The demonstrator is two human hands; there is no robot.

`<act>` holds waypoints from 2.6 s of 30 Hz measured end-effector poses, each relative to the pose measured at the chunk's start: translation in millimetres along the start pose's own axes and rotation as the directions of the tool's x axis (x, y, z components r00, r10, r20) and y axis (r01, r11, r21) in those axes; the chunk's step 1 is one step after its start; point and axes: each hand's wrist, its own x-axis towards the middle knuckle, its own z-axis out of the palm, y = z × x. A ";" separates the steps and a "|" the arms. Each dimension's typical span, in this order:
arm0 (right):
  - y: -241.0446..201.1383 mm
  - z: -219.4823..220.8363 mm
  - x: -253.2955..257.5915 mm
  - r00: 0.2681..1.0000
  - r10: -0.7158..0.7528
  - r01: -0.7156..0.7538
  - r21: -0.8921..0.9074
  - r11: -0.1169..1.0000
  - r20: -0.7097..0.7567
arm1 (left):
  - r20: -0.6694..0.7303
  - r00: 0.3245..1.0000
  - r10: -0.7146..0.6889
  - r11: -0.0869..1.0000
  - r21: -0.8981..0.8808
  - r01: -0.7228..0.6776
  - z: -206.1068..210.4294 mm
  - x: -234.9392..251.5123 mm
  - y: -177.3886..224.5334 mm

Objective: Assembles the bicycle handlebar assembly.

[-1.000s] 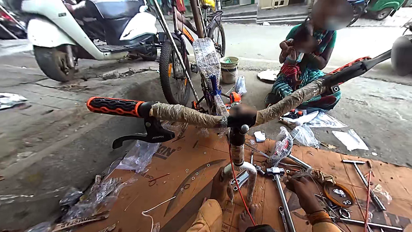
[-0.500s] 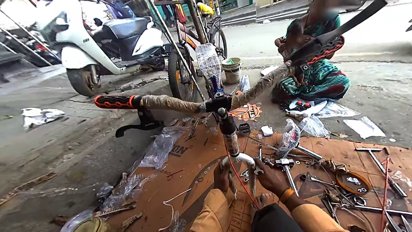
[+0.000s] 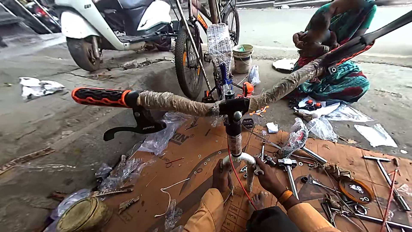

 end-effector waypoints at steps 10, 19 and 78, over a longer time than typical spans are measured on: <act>-14.1 -30.4 1.2 0.996 -0.022 0.016 -0.065 0.998 -0.082 | 0.047 0.997 0.069 0.997 0.042 -0.071 -9.8 -2.3 18.4; -93.6 -119.9 -4.2 0.936 -0.035 0.184 0.404 0.896 -0.350 | 0.052 0.892 0.449 0.891 0.045 -0.452 -34.5 29.5 146.4; -272.6 -127.7 135.5 0.895 -0.370 -0.094 0.916 0.390 0.250 | 0.122 0.897 0.425 0.880 -0.287 -0.378 40.8 41.2 267.7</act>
